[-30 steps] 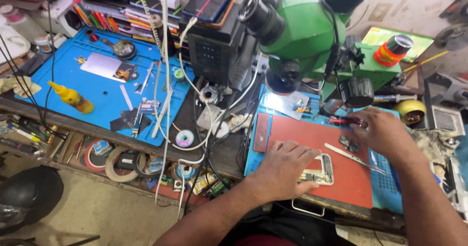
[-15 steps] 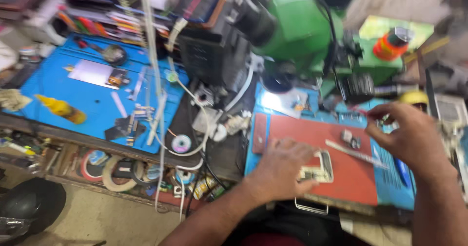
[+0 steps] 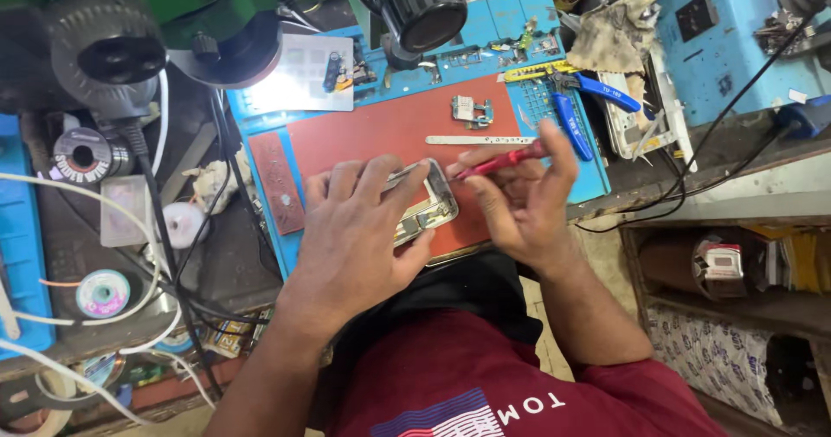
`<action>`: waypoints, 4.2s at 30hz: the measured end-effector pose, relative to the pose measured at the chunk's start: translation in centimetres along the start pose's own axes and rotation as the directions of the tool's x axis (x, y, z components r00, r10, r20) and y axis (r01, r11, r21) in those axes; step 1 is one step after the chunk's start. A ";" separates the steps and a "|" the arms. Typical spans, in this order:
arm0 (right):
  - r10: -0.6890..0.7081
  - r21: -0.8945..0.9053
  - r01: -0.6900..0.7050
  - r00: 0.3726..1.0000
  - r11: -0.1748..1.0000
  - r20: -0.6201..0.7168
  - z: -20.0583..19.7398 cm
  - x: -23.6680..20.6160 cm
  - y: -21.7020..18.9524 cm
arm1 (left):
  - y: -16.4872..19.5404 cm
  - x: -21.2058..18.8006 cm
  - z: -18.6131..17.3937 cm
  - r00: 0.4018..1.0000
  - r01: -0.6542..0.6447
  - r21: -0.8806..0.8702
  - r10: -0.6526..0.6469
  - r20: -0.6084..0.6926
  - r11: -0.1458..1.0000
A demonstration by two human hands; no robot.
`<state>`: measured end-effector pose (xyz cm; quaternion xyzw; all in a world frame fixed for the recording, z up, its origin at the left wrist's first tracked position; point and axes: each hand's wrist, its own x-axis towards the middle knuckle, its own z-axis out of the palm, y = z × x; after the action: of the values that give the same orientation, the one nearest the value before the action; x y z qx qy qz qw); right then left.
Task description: The person disassembles a mobile phone chassis on a workbench, using a screwdriver, pliers, and tweezers to remove screws and small internal components. The removed parts are placed on the workbench as the chassis is progressively opened.
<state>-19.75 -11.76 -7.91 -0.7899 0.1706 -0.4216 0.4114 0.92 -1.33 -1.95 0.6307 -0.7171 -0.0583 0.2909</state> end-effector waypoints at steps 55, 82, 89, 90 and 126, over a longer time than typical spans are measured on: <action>-0.191 -0.192 0.193 0.981 0.962 0.028 0.2 2.6 -3.9 | 1.0 0.5 -0.8 0.999 0.044 0.001 -0.044 0.026 0.999; 0.082 -0.360 -0.080 0.997 0.930 -0.008 -0.3 2.6 -5.6 | 0.7 -1.1 0.1 1.000 0.010 0.034 -0.010 -0.006 0.999; -0.001 -0.311 0.009 1.000 0.950 0.023 -0.1 1.7 -4.6 | 0.5 -1.2 0.2 1.000 0.000 0.017 0.001 -0.025 1.000; -0.007 -0.199 0.015 0.999 0.980 0.043 -0.2 1.6 -4.5 | 0.5 -1.2 0.2 0.999 -0.010 0.012 0.010 -0.038 1.000; 0.058 0.058 -0.056 0.998 0.997 -0.023 0.3 -2.2 -0.4 | 0.5 -1.1 0.3 1.000 -0.009 0.030 0.009 -0.024 1.000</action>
<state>-20.83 -10.03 -8.79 -0.7673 0.1859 -0.4242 0.4437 0.35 -0.34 -2.37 0.6324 -0.7171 -0.0385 0.2903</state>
